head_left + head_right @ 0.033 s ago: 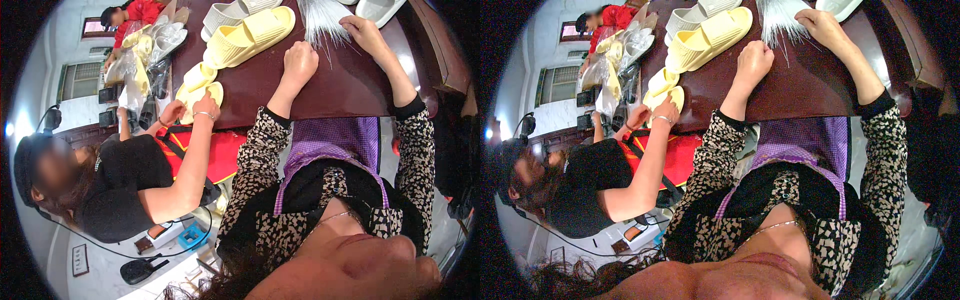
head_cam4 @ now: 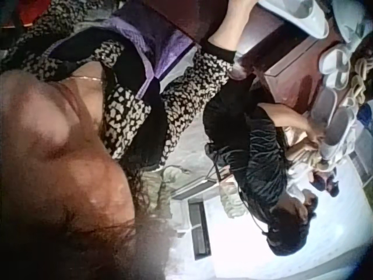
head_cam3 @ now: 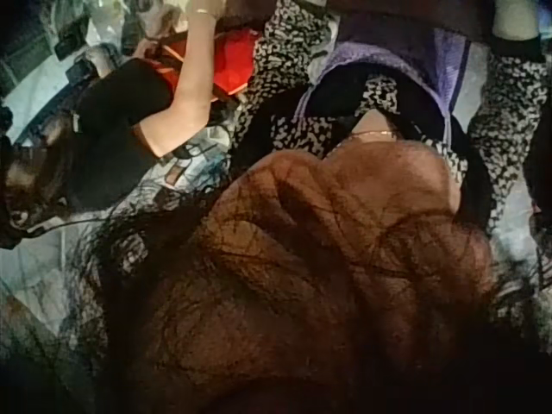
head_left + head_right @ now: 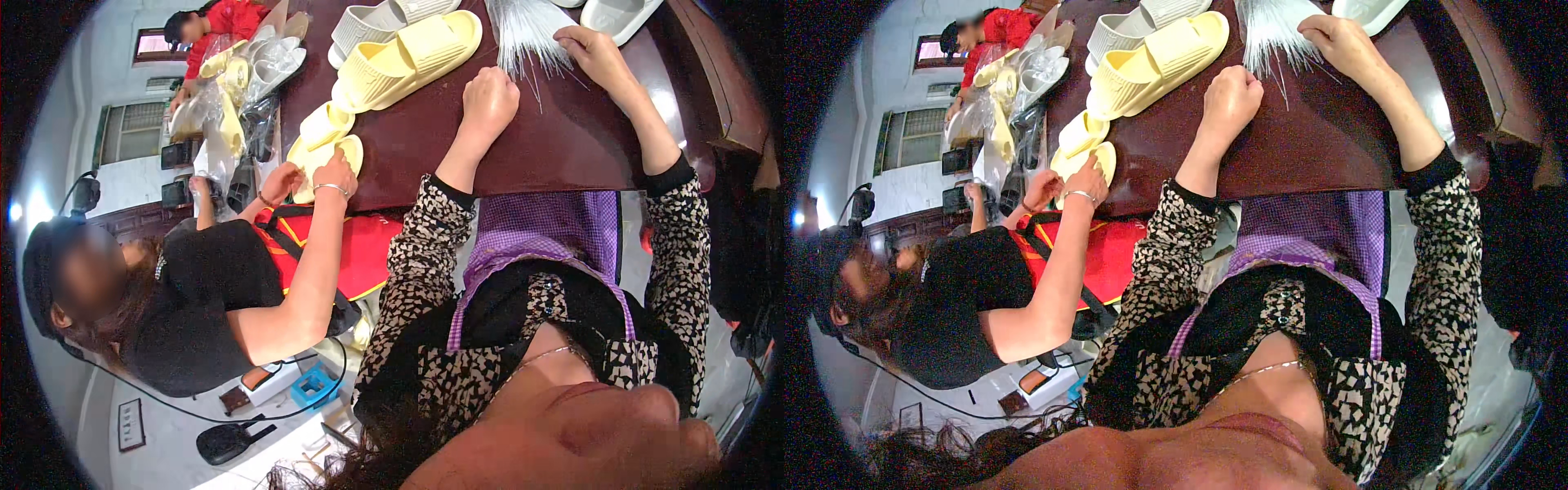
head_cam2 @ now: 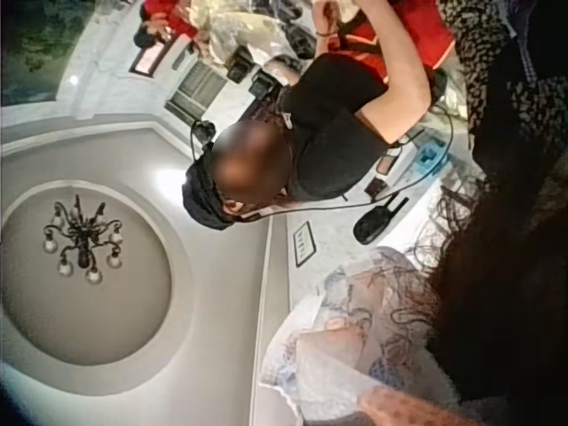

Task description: Trimming loose threads and inspecting slippers in a manufacturing setting.

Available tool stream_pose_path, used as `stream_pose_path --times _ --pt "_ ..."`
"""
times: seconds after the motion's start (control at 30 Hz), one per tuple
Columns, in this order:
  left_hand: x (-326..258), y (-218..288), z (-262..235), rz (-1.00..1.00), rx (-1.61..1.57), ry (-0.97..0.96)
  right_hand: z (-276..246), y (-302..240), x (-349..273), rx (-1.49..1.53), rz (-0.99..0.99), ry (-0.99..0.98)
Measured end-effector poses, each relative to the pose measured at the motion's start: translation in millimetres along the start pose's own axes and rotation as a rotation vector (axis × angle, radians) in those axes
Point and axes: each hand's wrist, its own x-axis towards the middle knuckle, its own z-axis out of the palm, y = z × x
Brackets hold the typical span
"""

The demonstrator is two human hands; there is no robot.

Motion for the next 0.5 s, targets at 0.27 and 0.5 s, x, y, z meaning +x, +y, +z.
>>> stream_pose_path --times 0.27,0.5 --pt "16.5 2.7 2.0 -0.041 -0.09 0.118 -1.7 -4.2 -1.9 -0.058 0.053 -0.072" --pt "21.4 5.5 7.5 -0.005 -0.075 0.105 0.6 -5.6 -2.4 -0.033 0.052 -0.065"
